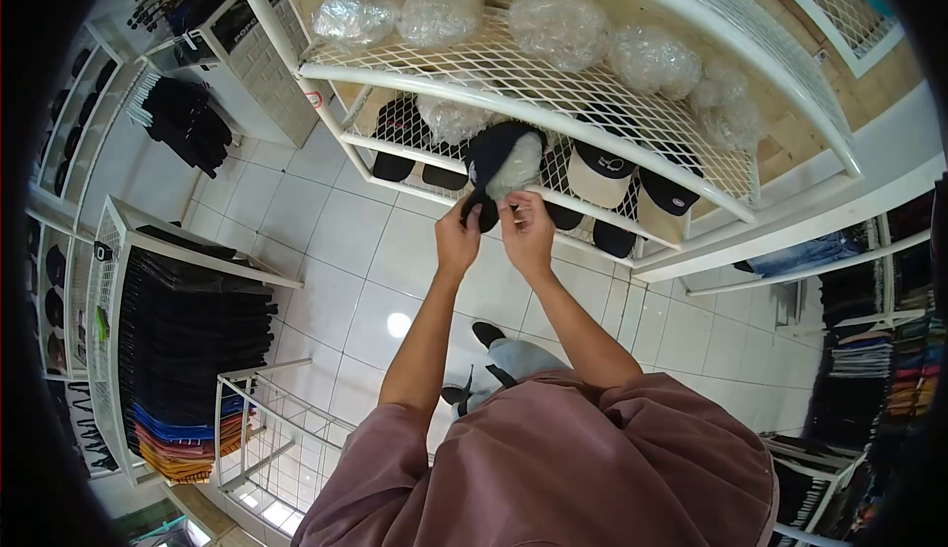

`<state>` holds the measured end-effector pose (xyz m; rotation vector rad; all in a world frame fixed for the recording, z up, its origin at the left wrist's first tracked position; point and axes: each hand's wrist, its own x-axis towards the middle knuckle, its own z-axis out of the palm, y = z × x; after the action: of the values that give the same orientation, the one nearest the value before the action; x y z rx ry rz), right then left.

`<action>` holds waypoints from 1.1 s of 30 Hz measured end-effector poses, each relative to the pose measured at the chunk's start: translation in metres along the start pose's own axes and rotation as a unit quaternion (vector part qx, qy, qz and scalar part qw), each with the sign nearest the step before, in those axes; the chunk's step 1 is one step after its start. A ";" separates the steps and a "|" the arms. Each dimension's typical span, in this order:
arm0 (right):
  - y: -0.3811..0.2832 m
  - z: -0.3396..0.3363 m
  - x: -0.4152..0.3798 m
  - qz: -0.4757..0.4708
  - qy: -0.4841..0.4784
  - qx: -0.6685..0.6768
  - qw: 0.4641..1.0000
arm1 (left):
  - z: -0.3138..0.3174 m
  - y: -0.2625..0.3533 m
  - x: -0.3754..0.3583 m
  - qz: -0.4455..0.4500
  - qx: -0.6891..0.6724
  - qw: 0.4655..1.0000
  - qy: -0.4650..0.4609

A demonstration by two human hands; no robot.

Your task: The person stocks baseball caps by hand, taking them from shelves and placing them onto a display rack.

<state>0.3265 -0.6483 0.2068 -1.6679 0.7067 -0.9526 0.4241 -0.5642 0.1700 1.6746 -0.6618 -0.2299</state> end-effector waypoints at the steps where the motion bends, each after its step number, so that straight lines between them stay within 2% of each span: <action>1: -0.004 -0.006 0.004 0.023 0.000 -0.035 0.999 | -0.001 -0.001 -0.001 -0.012 -0.065 0.997 0.027; 2: -0.005 -0.010 0.009 0.020 0.001 -0.032 0.999 | -0.005 -0.003 -0.005 -0.008 -0.064 0.998 0.028; 4: 0.004 -0.015 0.017 -0.126 0.006 -0.226 0.966 | -0.019 0.001 -0.018 -0.107 -0.131 0.986 0.001; 5: 0.015 -0.014 0.020 -0.103 -0.039 -0.232 0.966 | -0.020 0.006 -0.028 -0.128 -0.179 0.975 0.000; 6: 0.013 -0.013 0.018 -0.102 -0.037 -0.231 0.967 | -0.022 0.014 -0.037 -0.128 -0.177 0.976 -0.002; 8: 0.006 -0.008 0.015 -0.072 -0.034 -0.329 0.941 | -0.024 0.028 -0.052 -0.189 -0.186 0.964 -0.007; 10: 0.003 -0.005 0.012 -0.046 -0.038 -0.355 0.933 | -0.025 0.030 -0.064 -0.187 -0.216 0.958 -0.006; 12: 0.001 -0.003 0.012 0.033 -0.029 -0.374 0.926 | -0.027 0.027 -0.069 -0.185 -0.198 0.962 -0.030; 16: 0.021 -0.010 0.014 0.006 -0.031 -0.319 0.947 | -0.036 0.024 -0.073 -0.214 -0.192 0.957 -0.039; 21: 0.013 -0.027 0.014 -0.079 -0.044 -0.242 0.966 | -0.037 0.026 -0.069 -0.262 -0.213 0.939 0.067; 22: 0.010 -0.029 0.016 -0.079 -0.045 -0.243 0.966 | -0.037 0.026 -0.067 -0.263 -0.213 0.939 0.068; 25: 0.003 -0.039 0.020 -0.070 -0.023 -0.114 0.991 | -0.039 0.017 -0.064 -0.265 -0.168 0.945 0.087; 26: 0.000 -0.040 0.023 -0.071 -0.022 -0.115 0.991 | -0.041 0.013 -0.063 -0.265 -0.170 0.945 0.086; 29: -0.002 -0.044 0.034 -0.049 0.078 -0.134 0.987 | -0.049 0.011 -0.066 -0.286 -0.173 0.937 0.100; 33: 0.028 -0.035 0.066 -0.003 0.119 -0.170 0.978 | -0.050 0.003 -0.071 -0.282 -0.192 0.935 0.096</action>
<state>0.3305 -0.7280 0.2014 -1.8682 1.0758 -1.0935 0.3903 -0.4842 0.1696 1.4437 0.0319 -0.5598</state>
